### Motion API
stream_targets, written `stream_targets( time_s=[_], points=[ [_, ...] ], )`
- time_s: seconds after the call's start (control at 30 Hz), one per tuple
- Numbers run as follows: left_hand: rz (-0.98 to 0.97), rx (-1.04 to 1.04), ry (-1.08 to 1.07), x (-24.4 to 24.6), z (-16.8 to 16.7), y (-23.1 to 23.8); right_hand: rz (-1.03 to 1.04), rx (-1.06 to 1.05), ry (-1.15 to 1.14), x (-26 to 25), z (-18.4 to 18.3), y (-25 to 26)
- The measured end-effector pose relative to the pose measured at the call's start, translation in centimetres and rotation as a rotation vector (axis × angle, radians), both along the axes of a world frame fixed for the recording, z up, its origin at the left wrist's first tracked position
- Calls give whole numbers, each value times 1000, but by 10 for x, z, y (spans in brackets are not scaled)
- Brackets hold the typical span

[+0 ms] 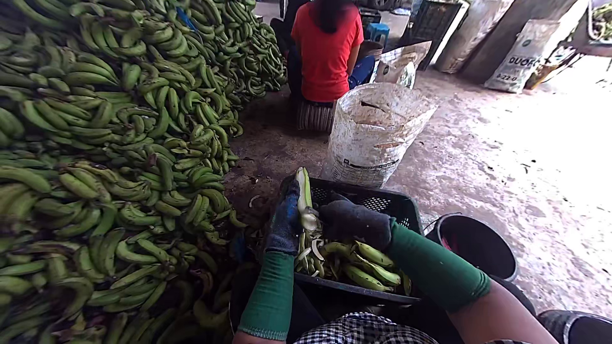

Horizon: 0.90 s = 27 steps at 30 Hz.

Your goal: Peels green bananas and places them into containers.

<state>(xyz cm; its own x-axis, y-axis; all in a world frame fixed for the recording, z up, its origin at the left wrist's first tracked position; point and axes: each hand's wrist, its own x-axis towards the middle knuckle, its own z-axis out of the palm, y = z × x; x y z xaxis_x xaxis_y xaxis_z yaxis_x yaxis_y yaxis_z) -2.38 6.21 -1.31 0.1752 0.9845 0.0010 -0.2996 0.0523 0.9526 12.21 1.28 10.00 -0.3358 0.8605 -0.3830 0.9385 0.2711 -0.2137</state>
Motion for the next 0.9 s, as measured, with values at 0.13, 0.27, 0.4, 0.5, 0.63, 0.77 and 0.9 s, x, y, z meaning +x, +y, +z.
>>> stream_targets(
  time_s=[0.13, 0.27, 0.4, 0.5, 0.63, 0.77, 0.9],
  points=[
    [73, 104, 208, 5, 6, -10, -173, 103, -90, -7, -22, 7],
    [20, 70, 137, 12, 12, -18, -330, 194, -36, 1, -27, 38],
    [-82, -48, -118, 9, 17, -20, -328, 273, -55, 0, -2, 59],
    [-151, -38, -182, 0, 16, -25, -334, 323, -110, 8, 17, 84],
    [-86, -69, -307, -10, 19, -23, -292, 424, -142, 11, 29, 81],
    [291, -30, 223, -14, 28, -17, -162, 293, 4, -3, 1, 38],
    [470, 61, 403, -7, 29, -9, -84, 142, 59, -16, -17, -3]
  ],
)
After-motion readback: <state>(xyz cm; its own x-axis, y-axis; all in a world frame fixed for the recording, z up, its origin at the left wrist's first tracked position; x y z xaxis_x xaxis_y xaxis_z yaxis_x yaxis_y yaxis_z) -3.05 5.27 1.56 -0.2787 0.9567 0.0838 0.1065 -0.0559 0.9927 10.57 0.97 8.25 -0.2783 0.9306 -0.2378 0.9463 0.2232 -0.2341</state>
